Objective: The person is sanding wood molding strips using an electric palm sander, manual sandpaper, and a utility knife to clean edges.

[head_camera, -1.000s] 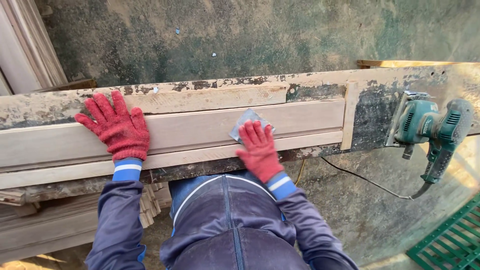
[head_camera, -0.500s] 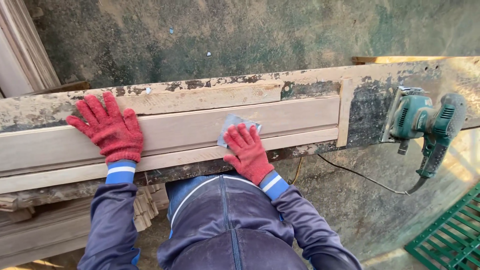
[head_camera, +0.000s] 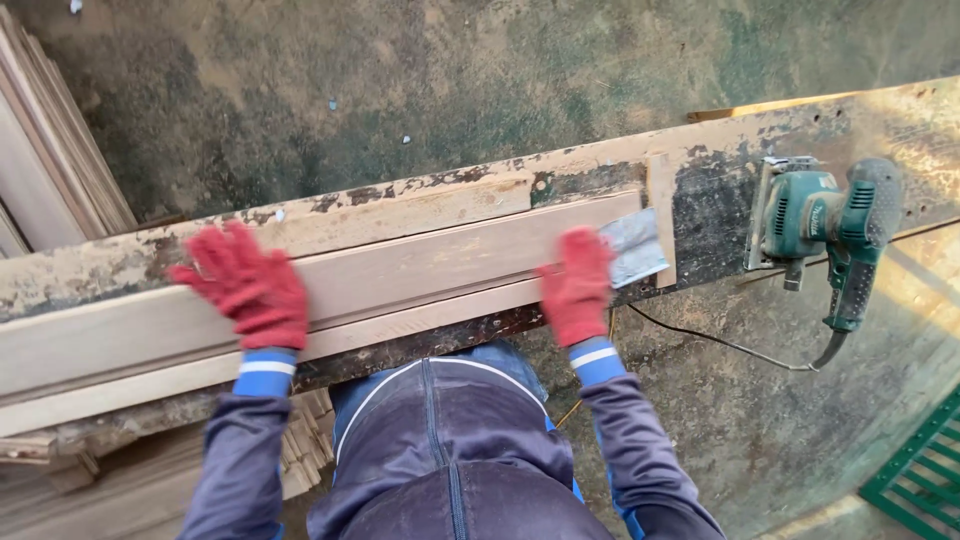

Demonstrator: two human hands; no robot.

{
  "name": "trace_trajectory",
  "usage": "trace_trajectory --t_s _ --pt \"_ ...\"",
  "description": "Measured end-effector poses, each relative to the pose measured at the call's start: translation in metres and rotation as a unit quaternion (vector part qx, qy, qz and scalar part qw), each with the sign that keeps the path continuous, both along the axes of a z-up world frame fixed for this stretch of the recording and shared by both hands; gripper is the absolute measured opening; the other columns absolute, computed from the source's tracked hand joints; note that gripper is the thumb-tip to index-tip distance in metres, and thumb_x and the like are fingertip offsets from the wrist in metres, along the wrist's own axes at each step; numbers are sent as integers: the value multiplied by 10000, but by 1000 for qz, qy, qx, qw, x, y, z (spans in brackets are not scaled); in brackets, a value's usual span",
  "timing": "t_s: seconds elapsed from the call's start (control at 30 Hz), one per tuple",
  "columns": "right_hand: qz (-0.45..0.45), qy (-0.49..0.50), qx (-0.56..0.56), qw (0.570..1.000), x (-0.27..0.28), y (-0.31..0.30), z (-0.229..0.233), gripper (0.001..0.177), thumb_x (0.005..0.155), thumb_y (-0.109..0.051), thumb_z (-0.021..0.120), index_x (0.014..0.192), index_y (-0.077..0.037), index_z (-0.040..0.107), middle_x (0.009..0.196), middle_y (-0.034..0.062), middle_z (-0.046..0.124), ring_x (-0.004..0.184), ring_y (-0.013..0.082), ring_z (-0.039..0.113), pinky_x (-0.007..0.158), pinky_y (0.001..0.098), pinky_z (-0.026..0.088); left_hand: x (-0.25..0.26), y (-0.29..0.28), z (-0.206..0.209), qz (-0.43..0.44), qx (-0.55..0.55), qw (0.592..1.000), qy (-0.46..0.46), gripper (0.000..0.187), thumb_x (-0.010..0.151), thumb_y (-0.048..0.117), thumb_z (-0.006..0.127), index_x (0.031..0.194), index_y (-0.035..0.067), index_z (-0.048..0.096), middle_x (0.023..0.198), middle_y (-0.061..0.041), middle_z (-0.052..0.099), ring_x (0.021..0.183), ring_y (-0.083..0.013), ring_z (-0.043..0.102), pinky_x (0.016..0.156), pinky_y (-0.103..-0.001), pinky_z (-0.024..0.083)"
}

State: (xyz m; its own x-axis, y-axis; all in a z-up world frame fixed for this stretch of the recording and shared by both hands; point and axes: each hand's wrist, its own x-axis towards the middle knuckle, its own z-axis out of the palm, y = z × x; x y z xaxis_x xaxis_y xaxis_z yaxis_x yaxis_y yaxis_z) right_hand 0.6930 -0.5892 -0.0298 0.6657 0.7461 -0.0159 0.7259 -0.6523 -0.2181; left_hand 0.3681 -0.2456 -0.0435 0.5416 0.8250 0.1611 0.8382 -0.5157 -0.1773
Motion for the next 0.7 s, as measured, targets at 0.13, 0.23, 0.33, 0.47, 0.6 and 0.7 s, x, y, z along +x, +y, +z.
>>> trace_trajectory --t_s 0.13,0.23,0.33,0.47,0.6,0.7 --pt "75 65 23 995 -47 26 4 745 1034 -687 245 1612 -223 330 1713 5 207 1578 246 120 1288 458 13 96 -66 51 -192 -143 956 -173 814 922 509 685 1533 -10 539 1597 -281 461 1542 -429 303 1262 -646 46" --pt "70 -6 118 991 -8 1 16 517 1006 -564 530 1410 -257 631 1508 36 568 1449 236 458 1268 442 220 118 -82 66 -204 -244 947 -37 1028 741 794 640 1508 118 526 1563 -208 502 1505 -394 377 1239 -703 98" --pt "-10 -178 39 983 41 -40 21 637 959 -500 675 1496 -173 573 1613 179 432 1496 387 356 1253 534 189 100 -73 68 -167 -244 948 -115 1027 713 719 751 1510 101 561 1566 -267 493 1492 -455 390 1243 -673 104" --pt "-249 78 -10 965 92 -72 4 1076 817 -593 776 1662 -158 273 1612 289 344 1472 456 319 1218 551 153 44 -38 66 68 -215 960 -166 914 834 558 781 1568 92 501 1649 -274 327 1548 -449 227 1262 -619 43" --pt "-119 -7 -14 993 117 -52 47 822 704 -521 904 1294 -11 645 1098 209 682 883 405 631 783 501 512 -56 -21 37 249 -129 926 -252 785 951 434 731 1552 17 448 1615 -321 301 1482 -490 273 1202 -562 239" --pt "-169 247 124 946 146 -69 43 557 796 -100 886 1279 83 677 1129 219 698 925 289 642 843 402 541 -101 -31 38 299 -68 901 -306 637 960 320 738 1462 -12 532 1554 -319 389 1419 -456 401 1175 -482 343"
